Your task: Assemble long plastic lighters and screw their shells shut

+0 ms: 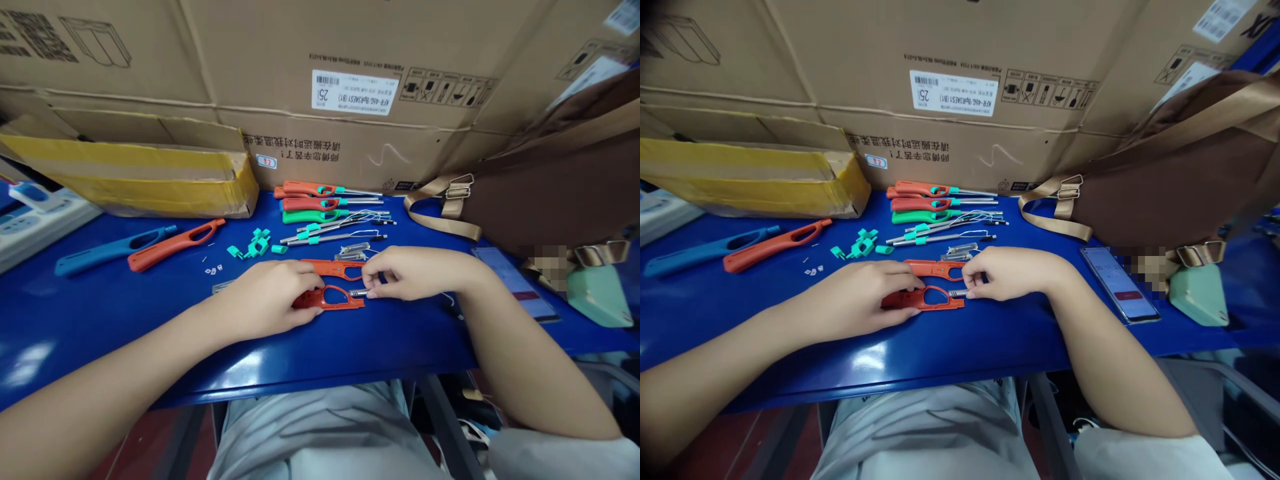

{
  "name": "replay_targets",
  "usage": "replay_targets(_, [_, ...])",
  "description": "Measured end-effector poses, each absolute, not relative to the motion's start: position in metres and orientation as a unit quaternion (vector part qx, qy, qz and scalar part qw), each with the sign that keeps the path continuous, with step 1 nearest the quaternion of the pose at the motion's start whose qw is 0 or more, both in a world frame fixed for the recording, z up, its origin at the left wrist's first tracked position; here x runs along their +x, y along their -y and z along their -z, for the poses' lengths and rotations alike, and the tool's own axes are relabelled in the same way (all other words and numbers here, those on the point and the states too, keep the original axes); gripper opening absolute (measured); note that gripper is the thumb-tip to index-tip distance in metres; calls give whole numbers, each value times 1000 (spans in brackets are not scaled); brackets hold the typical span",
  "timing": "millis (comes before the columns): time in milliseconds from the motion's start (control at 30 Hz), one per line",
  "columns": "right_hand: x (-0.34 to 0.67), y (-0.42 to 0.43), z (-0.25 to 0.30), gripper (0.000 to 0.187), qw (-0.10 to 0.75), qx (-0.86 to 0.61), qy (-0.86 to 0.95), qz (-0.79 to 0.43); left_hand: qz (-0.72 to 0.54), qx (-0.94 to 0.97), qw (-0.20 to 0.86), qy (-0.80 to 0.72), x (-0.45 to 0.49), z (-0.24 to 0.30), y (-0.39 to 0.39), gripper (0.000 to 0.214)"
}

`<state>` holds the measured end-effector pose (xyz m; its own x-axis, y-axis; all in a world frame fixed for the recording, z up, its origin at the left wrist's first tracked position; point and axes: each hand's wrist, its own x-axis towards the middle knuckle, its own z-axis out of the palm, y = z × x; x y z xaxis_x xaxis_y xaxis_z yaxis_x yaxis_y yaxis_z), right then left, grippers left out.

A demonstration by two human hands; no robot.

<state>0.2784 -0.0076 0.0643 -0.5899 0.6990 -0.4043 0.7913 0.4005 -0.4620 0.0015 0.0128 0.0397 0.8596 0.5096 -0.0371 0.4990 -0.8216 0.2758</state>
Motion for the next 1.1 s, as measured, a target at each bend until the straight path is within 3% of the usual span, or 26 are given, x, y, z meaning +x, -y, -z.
replay_targets(167, [278, 9, -66, 21, 84, 443, -840, 302, -16, 953, 132, -271, 2, -39, -13, 25])
replay_targets(267, [274, 9, -70, 22, 38, 443, -849, 285, -39, 953, 124, -274, 3, -37, -14, 30])
replay_targets(367, [268, 10, -72, 21, -87, 433, -847, 296, -110, 944, 157, -270, 5, -32, -14, 35])
replay_targets(500, [262, 13, -70, 24, -307, 388, -752, 435, -218, 900, 270, -264, 8, -29, -8, 32])
replay_targets(633, [254, 13, -70, 21, -434, 329, -642, 539, -269, 850, 366, -267, 11, -31, -3, 28])
replay_targets(867, [240, 10, -61, 17, -471, 289, -506, 663, -237, 765, 548, -241, 16, -35, -1, 26])
replay_targets(1100, [245, 2, -60, 14, -500, 325, -481, 643, -206, 695, 636, -264, 16, -39, -4, 15])
